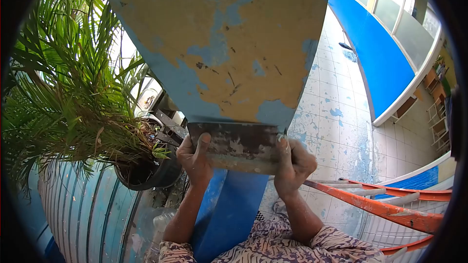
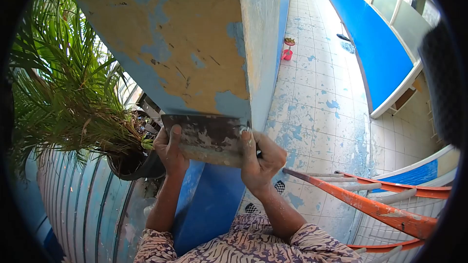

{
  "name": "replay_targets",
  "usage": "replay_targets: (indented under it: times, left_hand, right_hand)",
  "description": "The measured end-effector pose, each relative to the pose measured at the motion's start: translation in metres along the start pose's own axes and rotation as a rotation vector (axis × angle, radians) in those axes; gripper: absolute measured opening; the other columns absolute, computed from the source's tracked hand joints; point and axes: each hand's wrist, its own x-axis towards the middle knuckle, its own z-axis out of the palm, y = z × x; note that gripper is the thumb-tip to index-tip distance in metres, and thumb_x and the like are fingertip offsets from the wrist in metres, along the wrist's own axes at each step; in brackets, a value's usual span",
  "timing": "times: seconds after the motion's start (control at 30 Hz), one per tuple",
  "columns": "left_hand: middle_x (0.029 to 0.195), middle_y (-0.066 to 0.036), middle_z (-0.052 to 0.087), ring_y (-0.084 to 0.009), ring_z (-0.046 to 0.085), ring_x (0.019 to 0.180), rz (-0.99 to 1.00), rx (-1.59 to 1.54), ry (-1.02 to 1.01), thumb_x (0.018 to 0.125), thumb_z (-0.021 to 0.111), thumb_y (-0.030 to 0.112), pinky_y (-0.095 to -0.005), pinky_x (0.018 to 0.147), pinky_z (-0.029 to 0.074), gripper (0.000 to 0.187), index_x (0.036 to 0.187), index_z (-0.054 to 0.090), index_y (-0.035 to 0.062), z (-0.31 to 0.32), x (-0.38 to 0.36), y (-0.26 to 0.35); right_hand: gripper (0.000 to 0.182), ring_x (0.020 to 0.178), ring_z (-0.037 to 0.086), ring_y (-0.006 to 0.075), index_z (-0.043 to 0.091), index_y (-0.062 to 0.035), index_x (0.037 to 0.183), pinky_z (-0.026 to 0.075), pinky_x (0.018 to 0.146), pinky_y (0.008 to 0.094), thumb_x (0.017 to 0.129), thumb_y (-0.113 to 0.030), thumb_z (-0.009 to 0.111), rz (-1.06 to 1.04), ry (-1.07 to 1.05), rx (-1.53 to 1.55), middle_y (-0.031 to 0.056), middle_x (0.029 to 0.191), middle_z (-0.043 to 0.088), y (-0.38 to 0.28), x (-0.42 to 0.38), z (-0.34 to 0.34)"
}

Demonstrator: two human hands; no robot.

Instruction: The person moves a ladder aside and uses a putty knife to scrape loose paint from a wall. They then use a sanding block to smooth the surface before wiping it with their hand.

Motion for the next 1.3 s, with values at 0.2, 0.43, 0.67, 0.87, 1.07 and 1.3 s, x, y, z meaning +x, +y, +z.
replay_targets:
  times: [0.2, 0.43, 0.67, 0.87, 1.07, 1.3]
  left_hand:
    - [0.096, -0.005, 0.073, -0.0090, 0.066, 0.081, 0.007, -0.195, 0.040, 0.096, 0.078, 0.023, -0.0281, 0.073, 0.053, 0.029, 0.107, 0.070, -0.0026, 0.027, 0.018, 0.037]
    - [0.093, -0.002, 0.074, -0.0054, 0.062, 0.079, -0.062, -0.035, 0.015, 0.093, 0.082, 0.020, -0.0267, 0.070, 0.051, 0.023, 0.100, 0.073, -0.0002, -0.002, -0.008, -0.010]
    - [0.096, -0.007, 0.074, -0.0098, 0.067, 0.081, -0.017, -0.015, -0.027, 0.097, 0.075, 0.016, -0.0282, 0.072, 0.055, 0.023, 0.106, 0.070, -0.0041, -0.001, -0.001, -0.002]
    - [0.095, -0.007, 0.074, -0.0100, 0.068, 0.083, -0.038, -0.184, -0.024, 0.098, 0.074, 0.018, -0.0299, 0.075, 0.055, 0.025, 0.110, 0.070, -0.0035, 0.019, 0.009, 0.016]
    - [0.094, -0.005, 0.074, -0.0089, 0.065, 0.083, -0.050, -0.169, 0.052, 0.095, 0.079, 0.021, -0.0282, 0.074, 0.054, 0.029, 0.107, 0.071, -0.0037, 0.027, 0.004, 0.016]
    - [0.095, -0.006, 0.074, -0.0096, 0.067, 0.083, -0.028, -0.151, 0.003, 0.095, 0.079, 0.023, -0.0293, 0.072, 0.054, 0.030, 0.105, 0.071, -0.0036, 0.022, 0.001, 0.021]
  right_hand:
    - [0.029, 0.060, 0.043, 0.0029, 0.072, 0.0038, 0.083, 0.032, 0.053, 0.0240, 0.101, -0.018, 0.069, -0.092, 0.059, 0.048, -0.0037, 0.062, 0.055, -0.033, 0.025, 0.004]
    - [0.035, 0.060, 0.040, 0.0037, 0.065, 0.0013, 0.076, 0.030, 0.052, 0.0254, 0.102, -0.021, 0.069, -0.047, 0.055, 0.007, -0.0045, 0.061, 0.050, 0.017, -0.014, 0.002]
    - [0.034, 0.058, 0.041, 0.0032, 0.066, 0.0016, 0.075, 0.030, 0.051, 0.0250, 0.102, -0.019, 0.069, -0.032, 0.065, 0.037, -0.0038, 0.060, 0.053, 0.009, -0.005, -0.002]
    - [0.028, 0.057, 0.054, 0.0044, 0.076, 0.0045, 0.090, 0.038, 0.051, 0.0239, 0.100, -0.022, 0.072, -0.163, 0.033, 0.020, 0.0052, 0.061, 0.065, -0.008, 0.016, -0.003]
    - [0.029, 0.060, 0.046, 0.0028, 0.073, 0.0040, 0.084, 0.033, 0.052, 0.0239, 0.100, -0.020, 0.071, -0.100, 0.013, 0.010, -0.0018, 0.061, 0.059, -0.028, 0.022, -0.005]
    - [0.028, 0.058, 0.049, 0.0028, 0.074, 0.0041, 0.085, 0.035, 0.050, 0.0240, 0.100, -0.020, 0.071, -0.148, 0.026, 0.016, 0.0010, 0.060, 0.060, -0.012, 0.014, -0.006]
